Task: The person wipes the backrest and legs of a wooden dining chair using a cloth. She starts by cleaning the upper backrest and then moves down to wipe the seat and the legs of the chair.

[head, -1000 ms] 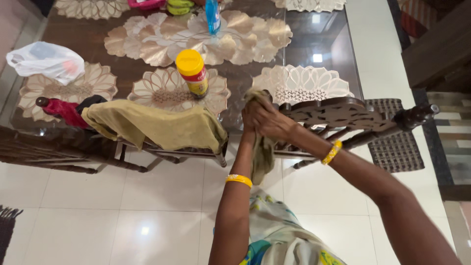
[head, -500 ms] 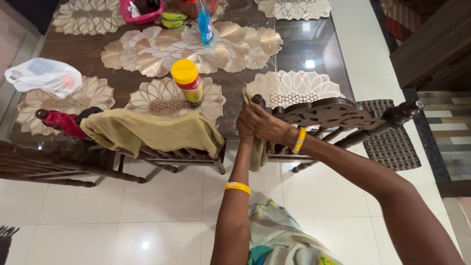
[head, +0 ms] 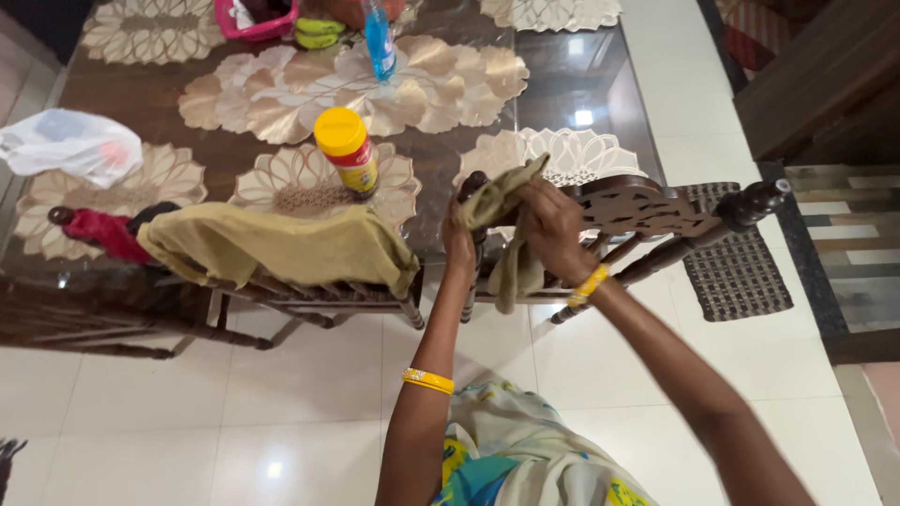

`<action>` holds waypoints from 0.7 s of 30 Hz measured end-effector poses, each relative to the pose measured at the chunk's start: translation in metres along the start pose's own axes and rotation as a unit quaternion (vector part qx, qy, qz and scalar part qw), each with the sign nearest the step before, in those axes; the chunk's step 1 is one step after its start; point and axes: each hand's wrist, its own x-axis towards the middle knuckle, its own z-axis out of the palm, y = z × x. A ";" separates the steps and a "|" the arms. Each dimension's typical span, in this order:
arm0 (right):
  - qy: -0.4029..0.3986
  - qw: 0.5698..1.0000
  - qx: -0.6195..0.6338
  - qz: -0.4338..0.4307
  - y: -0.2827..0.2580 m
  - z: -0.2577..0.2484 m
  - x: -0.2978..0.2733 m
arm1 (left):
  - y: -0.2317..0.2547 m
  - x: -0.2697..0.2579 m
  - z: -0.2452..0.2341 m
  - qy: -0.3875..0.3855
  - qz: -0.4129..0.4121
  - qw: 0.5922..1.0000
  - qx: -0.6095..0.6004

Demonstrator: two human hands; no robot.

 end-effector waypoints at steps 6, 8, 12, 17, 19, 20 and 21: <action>0.070 0.951 0.175 0.246 0.012 0.077 0.005 | 0.026 0.008 0.012 -0.084 0.009 0.983 0.162; 0.023 0.980 0.104 0.168 0.031 0.089 0.005 | 0.043 0.006 0.015 -0.087 -0.021 0.962 0.256; -0.159 0.938 0.199 0.234 0.075 0.097 0.026 | 0.059 -0.004 0.023 -0.078 -0.013 0.908 0.411; -0.222 0.870 0.303 0.320 0.062 0.093 0.054 | 0.046 -0.006 0.020 -0.054 -0.015 0.914 0.403; -0.116 0.905 0.287 0.291 0.042 0.093 0.042 | 0.036 -0.003 0.014 -0.054 -0.040 0.886 0.458; -0.052 0.928 0.237 0.283 0.031 0.097 0.033 | 0.032 -0.001 0.011 -0.060 -0.081 0.876 0.472; 0.012 0.944 0.186 0.271 0.017 0.101 0.021 | 0.029 0.003 0.010 -0.065 -0.122 0.864 0.484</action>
